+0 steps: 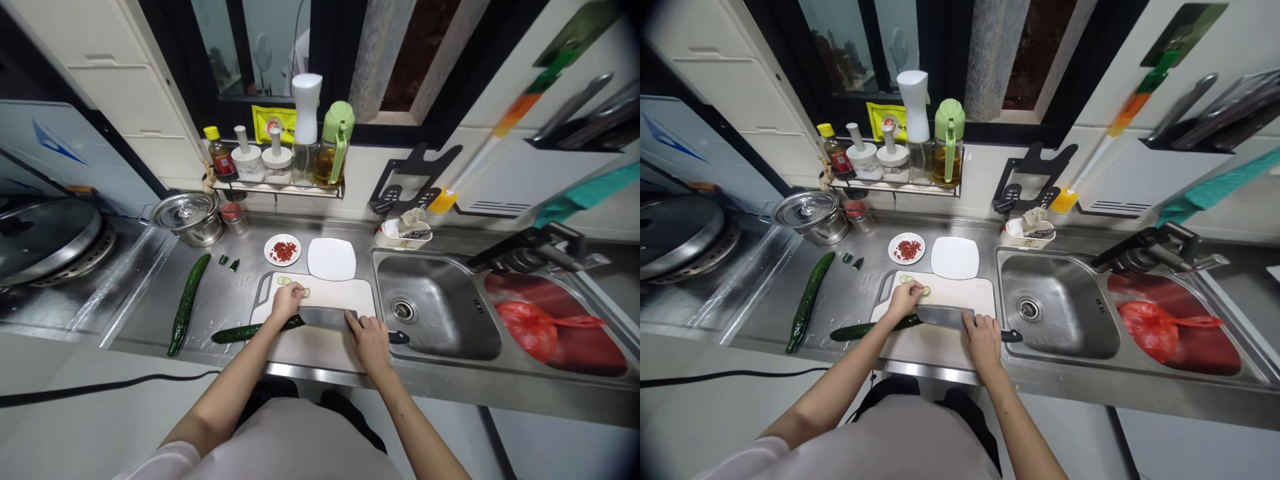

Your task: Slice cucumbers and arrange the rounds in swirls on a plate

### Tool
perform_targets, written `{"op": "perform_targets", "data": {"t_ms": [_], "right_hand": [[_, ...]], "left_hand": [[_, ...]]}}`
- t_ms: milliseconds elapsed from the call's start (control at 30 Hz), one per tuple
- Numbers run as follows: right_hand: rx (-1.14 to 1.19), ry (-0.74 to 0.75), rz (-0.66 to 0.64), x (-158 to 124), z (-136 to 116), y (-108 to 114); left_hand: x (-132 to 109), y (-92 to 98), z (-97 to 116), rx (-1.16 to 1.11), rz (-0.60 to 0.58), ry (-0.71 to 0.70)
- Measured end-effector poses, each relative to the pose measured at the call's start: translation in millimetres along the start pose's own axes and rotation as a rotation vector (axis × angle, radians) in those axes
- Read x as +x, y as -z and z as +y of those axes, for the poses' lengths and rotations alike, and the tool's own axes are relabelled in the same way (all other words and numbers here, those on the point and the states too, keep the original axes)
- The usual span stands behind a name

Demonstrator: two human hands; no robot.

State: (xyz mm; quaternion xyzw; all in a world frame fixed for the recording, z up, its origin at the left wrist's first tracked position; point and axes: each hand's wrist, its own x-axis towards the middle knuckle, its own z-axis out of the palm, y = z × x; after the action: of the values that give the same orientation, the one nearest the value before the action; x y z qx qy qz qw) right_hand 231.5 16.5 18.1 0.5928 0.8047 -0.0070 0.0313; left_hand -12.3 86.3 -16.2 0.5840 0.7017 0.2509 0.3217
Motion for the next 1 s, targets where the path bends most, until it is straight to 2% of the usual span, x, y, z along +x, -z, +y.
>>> {"op": "perform_targets", "data": {"t_ms": [100, 200, 367, 667, 833, 1000], "right_hand": [[0.006, -0.028, 0.024, -1, 3, -5], [0.02, -0.037, 0.04, 0, 4, -8], [0.053, -0.065, 0.019, 3, 4, -10], [0.134, -0.15, -0.065, 9, 1, -8], [0.204, -0.193, -0.079, 10, 0, -8], [0.438, -0.258, -0.099, 12, -1, -12]], "left_hand": [[20, 5.0, -14, 0.093, 0.058, 0.136], [35, 7.4, -21, 0.189, 0.051, 0.182], [41, 4.9, -27, 0.301, 0.07, 0.124], [40, -1.5, -42, 0.283, 0.177, 0.068], [35, 4.4, -46, 0.3, 0.131, -0.013], [33, 5.7, -49, 0.28, 0.116, -0.018]]}}
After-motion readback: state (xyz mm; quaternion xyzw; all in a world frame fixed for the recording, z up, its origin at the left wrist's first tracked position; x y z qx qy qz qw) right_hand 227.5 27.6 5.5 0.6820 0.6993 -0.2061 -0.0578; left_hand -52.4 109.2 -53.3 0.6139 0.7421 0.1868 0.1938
